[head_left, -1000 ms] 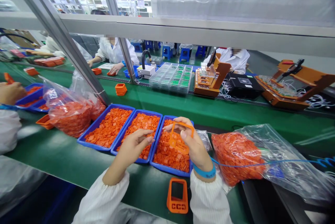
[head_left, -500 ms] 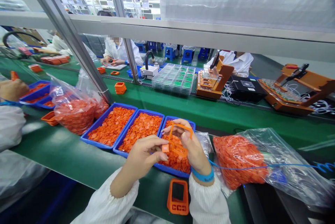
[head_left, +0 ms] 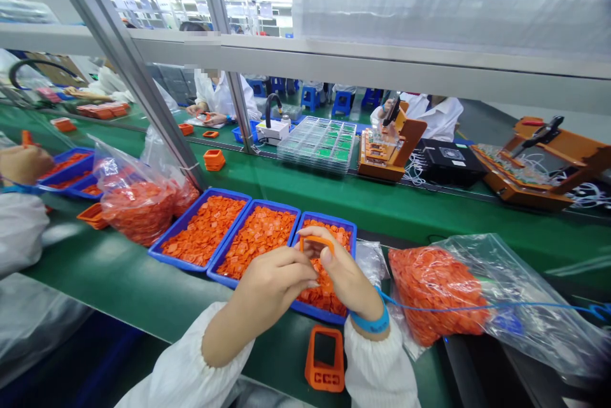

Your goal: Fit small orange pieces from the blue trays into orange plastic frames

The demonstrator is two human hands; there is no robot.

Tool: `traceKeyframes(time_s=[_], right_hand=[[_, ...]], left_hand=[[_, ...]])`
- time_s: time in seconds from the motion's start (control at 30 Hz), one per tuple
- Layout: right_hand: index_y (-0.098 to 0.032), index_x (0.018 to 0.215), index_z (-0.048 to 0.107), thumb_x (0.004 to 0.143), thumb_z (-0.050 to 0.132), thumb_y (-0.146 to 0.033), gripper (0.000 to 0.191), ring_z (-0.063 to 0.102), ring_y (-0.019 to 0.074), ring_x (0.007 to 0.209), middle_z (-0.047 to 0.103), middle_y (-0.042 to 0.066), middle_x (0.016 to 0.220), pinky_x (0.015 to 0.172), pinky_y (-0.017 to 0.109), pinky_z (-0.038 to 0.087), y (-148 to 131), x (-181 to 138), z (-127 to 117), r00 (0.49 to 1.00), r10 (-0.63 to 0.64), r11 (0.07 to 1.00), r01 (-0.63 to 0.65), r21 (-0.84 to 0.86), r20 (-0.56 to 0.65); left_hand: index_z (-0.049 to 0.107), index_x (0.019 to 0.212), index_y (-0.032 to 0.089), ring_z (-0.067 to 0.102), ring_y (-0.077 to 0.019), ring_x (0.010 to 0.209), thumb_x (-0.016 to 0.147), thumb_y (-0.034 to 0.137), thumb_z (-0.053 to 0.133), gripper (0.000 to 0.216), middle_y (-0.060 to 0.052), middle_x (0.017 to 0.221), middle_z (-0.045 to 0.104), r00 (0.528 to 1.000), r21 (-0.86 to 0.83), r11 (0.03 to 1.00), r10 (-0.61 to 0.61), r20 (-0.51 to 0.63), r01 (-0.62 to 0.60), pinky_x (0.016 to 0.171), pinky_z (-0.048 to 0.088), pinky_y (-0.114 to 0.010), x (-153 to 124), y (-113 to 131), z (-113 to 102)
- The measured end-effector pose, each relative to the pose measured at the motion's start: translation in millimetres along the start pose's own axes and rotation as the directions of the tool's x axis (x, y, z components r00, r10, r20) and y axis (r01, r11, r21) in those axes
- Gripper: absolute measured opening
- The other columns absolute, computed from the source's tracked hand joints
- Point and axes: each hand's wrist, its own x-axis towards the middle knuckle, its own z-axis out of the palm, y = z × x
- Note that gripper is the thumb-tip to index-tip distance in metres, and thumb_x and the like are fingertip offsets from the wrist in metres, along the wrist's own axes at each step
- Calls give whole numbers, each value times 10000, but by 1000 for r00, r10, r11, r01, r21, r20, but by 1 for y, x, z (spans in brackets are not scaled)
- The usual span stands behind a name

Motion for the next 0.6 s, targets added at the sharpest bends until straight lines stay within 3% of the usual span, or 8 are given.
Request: traceKeyframes(time_s=[0.13,0.43,0.53,0.6], right_hand=[[-333,1475,622,1120,365,-653,543,646,250,1271,661,73,1473,1126,418,493,1,0,1,1000,-3,999,3,-35,-10],[-320,1463,630,1132,355,-623,527,648,250,1278,691,71,1400,1130,405,488,0,0,2,999,-3,999,0,-50,-49],[-327,1468,623,1141,366,-597,496,624,254,1349,676,68,1458,1185,421,449,-2,0,5,996,-6,997,-1,-79,-84],[-316,1460,617,1136,385,-602,490,652,264,1318,700,77,1413,1181,444,461,-5,1,9,997,11,996,-18,-87,-82]], left_hand=[[778,855,193,751,-133,768,1106,244,613,304,-40,894,772,999,-19,999,-34,-26,34,726,610,-206,2,3,0],[777,896,213,760,-159,834,1067,170,625,233,-55,970,763,995,-32,995,-97,-38,96,779,637,-242,-3,-1,7],[790,1010,223,785,-193,940,1049,129,591,223,-73,1043,800,988,-27,988,-151,19,152,843,648,-274,-5,-6,13],[793,1044,226,789,-189,887,1049,105,536,284,-58,987,817,981,-15,985,-168,102,170,779,634,-257,-6,-10,16]])
